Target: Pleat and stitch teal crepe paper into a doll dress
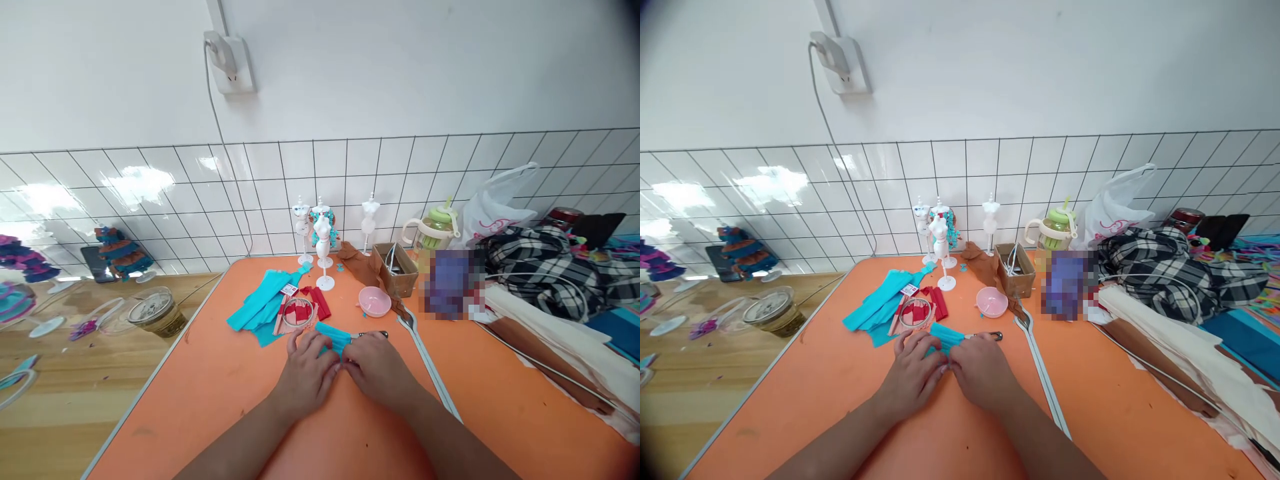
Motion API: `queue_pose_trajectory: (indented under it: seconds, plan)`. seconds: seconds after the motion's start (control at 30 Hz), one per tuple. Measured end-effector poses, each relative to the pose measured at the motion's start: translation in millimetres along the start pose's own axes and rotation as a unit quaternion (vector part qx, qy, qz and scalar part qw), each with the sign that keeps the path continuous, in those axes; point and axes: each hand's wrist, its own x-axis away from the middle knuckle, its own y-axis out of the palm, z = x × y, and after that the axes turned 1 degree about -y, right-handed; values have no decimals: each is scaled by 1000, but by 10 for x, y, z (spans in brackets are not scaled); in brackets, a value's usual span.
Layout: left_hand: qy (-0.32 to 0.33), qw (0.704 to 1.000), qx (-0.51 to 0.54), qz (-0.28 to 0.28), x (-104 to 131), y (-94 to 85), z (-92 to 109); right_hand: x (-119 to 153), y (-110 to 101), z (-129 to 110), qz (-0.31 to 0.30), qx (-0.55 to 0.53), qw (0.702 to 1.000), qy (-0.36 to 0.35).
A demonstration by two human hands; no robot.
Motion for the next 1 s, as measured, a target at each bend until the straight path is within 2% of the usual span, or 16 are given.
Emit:
queue_pose_trajectory:
  seconds: [0.13,0.4,0.57,0.77,0.9,1.0]
  plan:
    - [21,1000,4,-5,2,-12,-5,22,28,-15,11,-27,1000,2]
    - [0,998,54,-14,-2,-26,-12,30,104,-41,69,-62,996,-1]
    - [-72,984,160,7,-11,55,-22,0,180,-100,160,-20,986,-49]
    - [-179,933,312,1,-37,67,-22,-53,222,-124,247,76,956,-140]
    - [-197,911,362,-10,-54,61,-3,-66,234,-50,266,107,941,-182]
    - [-189,920,343,-5,-59,95,-19,-57,252,-56,269,116,937,-191]
